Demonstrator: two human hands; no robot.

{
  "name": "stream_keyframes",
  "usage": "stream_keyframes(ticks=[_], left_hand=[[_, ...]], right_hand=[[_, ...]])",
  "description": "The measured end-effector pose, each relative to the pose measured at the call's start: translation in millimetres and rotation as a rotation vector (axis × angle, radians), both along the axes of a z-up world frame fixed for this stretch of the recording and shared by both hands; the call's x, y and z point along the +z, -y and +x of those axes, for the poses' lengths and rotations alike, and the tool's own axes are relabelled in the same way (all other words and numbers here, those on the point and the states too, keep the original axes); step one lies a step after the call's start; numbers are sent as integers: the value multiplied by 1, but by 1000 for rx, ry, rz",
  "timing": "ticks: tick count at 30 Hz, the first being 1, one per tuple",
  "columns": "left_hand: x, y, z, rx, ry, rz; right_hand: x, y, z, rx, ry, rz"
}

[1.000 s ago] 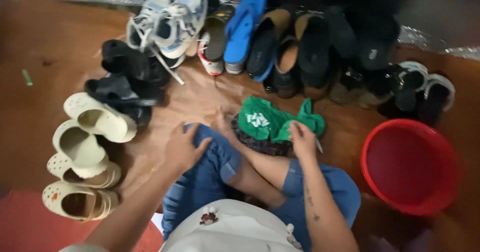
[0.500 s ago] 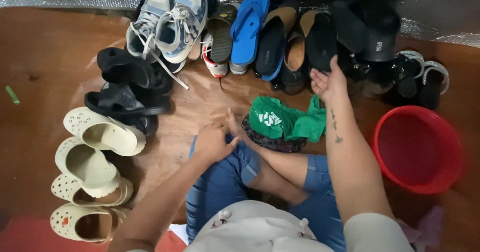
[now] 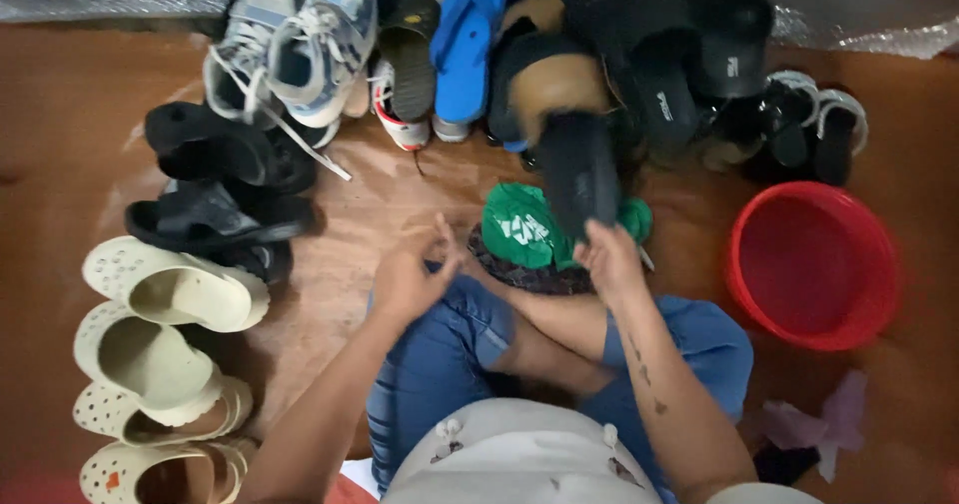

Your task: Cleaning a black shoe by scrubbing it with a brush dipped in soapy water and wiping it with a cloth.

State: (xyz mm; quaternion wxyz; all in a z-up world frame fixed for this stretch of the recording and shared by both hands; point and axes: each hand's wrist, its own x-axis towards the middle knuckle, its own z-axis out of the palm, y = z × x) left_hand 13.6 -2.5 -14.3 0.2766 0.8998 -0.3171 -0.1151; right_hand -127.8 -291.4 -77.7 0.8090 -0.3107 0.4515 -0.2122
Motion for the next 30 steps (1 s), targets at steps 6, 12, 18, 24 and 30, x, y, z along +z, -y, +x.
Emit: stream_keyframes(ticks=[6,12,18,24,30], left_hand=[[-30,21,25,163,222,-631],[-39,36,33,255,298,-491],[-37,33,35,168,-264,-667],[-24,32,49,314,-1164,-711],[-13,20,51,509,-1164,-1103]], right_hand=[[-41,-14,-44,496,36,-419],[-33,-9,-37,596,88,-523],[-17,14,-41,759,-38,-620],[11,34,-25,728,-69,-668],[-61,42,-22,1242,-1031,-1329]])
